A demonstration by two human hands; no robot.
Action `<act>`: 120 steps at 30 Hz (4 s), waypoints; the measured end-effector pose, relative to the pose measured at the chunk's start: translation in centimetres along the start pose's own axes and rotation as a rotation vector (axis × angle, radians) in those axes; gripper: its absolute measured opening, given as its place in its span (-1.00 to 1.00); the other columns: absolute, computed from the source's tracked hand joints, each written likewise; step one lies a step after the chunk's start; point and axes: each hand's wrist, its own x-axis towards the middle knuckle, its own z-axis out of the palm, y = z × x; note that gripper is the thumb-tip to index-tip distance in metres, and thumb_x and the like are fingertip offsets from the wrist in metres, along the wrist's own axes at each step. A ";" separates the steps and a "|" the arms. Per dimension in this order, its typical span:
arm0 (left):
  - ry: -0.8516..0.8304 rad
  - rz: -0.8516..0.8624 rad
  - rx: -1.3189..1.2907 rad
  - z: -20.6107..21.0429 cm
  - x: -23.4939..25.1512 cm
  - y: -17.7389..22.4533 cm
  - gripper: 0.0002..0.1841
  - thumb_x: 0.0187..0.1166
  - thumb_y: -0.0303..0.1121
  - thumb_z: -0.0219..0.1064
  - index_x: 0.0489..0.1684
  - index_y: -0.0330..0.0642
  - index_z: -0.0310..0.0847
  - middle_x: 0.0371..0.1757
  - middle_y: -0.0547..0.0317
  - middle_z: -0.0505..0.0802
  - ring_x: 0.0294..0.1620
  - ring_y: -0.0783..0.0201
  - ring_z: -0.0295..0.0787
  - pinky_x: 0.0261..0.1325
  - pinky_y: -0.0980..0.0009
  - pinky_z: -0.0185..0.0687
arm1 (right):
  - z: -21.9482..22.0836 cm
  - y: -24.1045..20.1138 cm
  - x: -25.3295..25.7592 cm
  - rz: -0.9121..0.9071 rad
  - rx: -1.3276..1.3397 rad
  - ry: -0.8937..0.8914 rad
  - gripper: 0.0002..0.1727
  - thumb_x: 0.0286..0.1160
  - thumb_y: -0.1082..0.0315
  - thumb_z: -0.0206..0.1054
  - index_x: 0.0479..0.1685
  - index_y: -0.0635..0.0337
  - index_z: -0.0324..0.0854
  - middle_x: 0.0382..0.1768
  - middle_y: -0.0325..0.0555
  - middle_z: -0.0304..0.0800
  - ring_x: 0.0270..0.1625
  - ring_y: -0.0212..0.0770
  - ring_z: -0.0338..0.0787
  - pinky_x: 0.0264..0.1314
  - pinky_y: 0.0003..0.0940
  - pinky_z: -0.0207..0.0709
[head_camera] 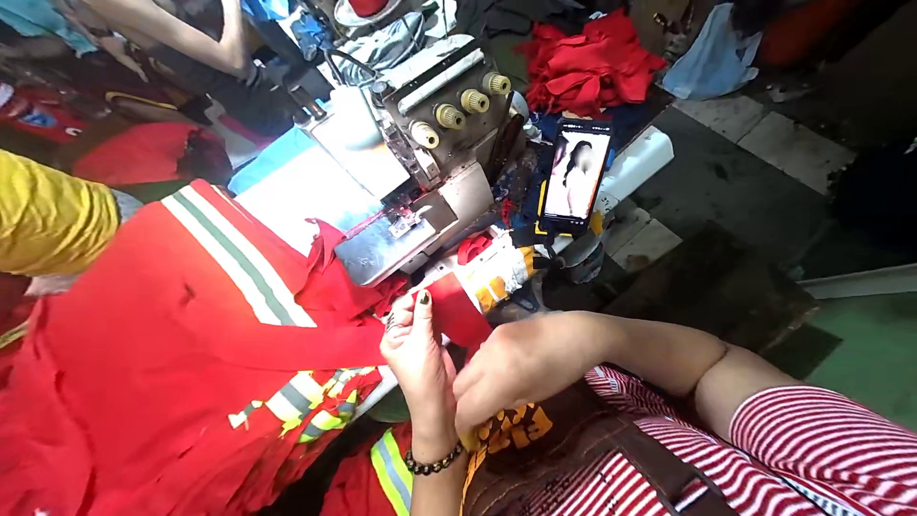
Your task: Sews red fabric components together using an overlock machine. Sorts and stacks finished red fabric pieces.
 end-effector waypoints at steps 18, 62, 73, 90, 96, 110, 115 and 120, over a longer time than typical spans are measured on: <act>-0.221 -0.254 -0.315 -0.1 -1.6 1.1 -0.77 0.73 -0.40 0.23 -0.30 -0.27 0.78 -0.36 0.05 0.91 -0.31 0.30 0.91 -0.12 0.36 0.86 | -1.7 1.2 -0.7 0.427 -0.249 0.659 -0.79 0.43 0.59 0.41 0.02 0.38 0.75 -0.07 0.01 0.79 -0.15 -0.33 0.82 -0.07 -0.46 0.79; -0.042 0.896 1.352 0.7 5.6 -2.1 -0.79 0.65 -0.48 0.29 0.08 -0.33 0.79 0.12 -0.29 0.85 0.19 -0.27 0.80 0.23 -0.13 0.64 | -3.3 9.0 0.5 0.650 0.238 0.945 -0.55 0.48 0.63 0.31 0.35 0.22 0.43 -0.32 -0.05 0.76 -0.54 -0.27 0.72 -0.51 -0.42 0.67; -0.185 0.592 1.345 0.6 8.0 0.0 -0.68 0.82 -0.36 0.10 0.34 -0.29 0.65 0.26 -0.19 0.82 0.27 -0.15 0.78 0.28 -0.10 0.62 | -4.5 11.5 2.0 0.575 0.104 0.971 -0.60 0.48 0.60 0.27 0.32 0.35 0.48 -0.29 -0.07 0.74 -0.49 -0.37 0.69 -0.45 -0.48 0.65; -0.130 0.425 1.580 -3.7 14.8 3.1 -0.57 0.84 -0.14 0.03 0.39 -0.29 0.55 0.30 -0.37 0.73 0.42 -0.40 0.59 0.44 -0.42 0.35 | 5.5 12.3 1.8 -0.062 -0.434 0.073 -0.80 0.60 0.57 0.22 -0.12 0.20 0.77 -0.14 0.03 0.81 0.13 0.09 0.77 0.35 -0.01 0.55; 0.111 0.617 1.303 -7.7 8.4 3.8 -0.68 0.64 -0.38 0.27 0.22 -0.35 0.73 0.46 -0.31 0.69 0.54 -0.30 0.54 0.58 -0.18 0.31 | 6.2 14.1 3.0 -0.072 -0.560 -0.045 -0.79 0.59 0.56 0.19 -0.13 0.18 0.76 -0.14 0.00 0.80 0.11 0.05 0.77 0.27 -0.07 0.55; 0.220 0.437 0.813 -12.9 -3.6 3.9 -0.71 0.58 -0.54 0.28 0.13 -0.62 0.56 0.24 -0.22 0.77 0.32 0.31 0.72 0.28 0.49 0.68 | 4.6 9.9 3.7 -0.055 -0.623 0.020 -0.81 0.63 0.47 0.23 -0.05 0.14 0.77 -0.34 -0.08 0.78 -0.23 -0.09 0.80 -0.07 -0.18 0.65; 0.138 0.405 0.704 -12.4 -4.1 4.1 -0.77 0.56 -0.56 0.31 0.08 -0.53 0.63 0.09 -0.01 0.85 0.13 0.35 0.82 0.18 0.45 0.77 | 3.8 9.8 4.5 0.123 -0.534 -0.123 -0.76 0.68 0.50 0.16 0.11 0.18 0.71 -0.11 0.03 0.81 0.07 0.05 0.81 0.26 0.02 0.62; -0.112 0.093 0.525 -11.3 -3.6 4.4 -0.74 0.72 -0.49 0.13 -0.11 -0.38 0.79 -0.18 0.17 0.95 -0.16 0.35 0.91 0.00 0.42 0.83 | 2.7 9.6 6.7 0.022 -0.524 0.095 -0.71 0.58 0.62 0.22 0.12 0.21 0.76 -0.11 0.04 0.81 0.05 -0.01 0.82 0.16 -0.19 0.70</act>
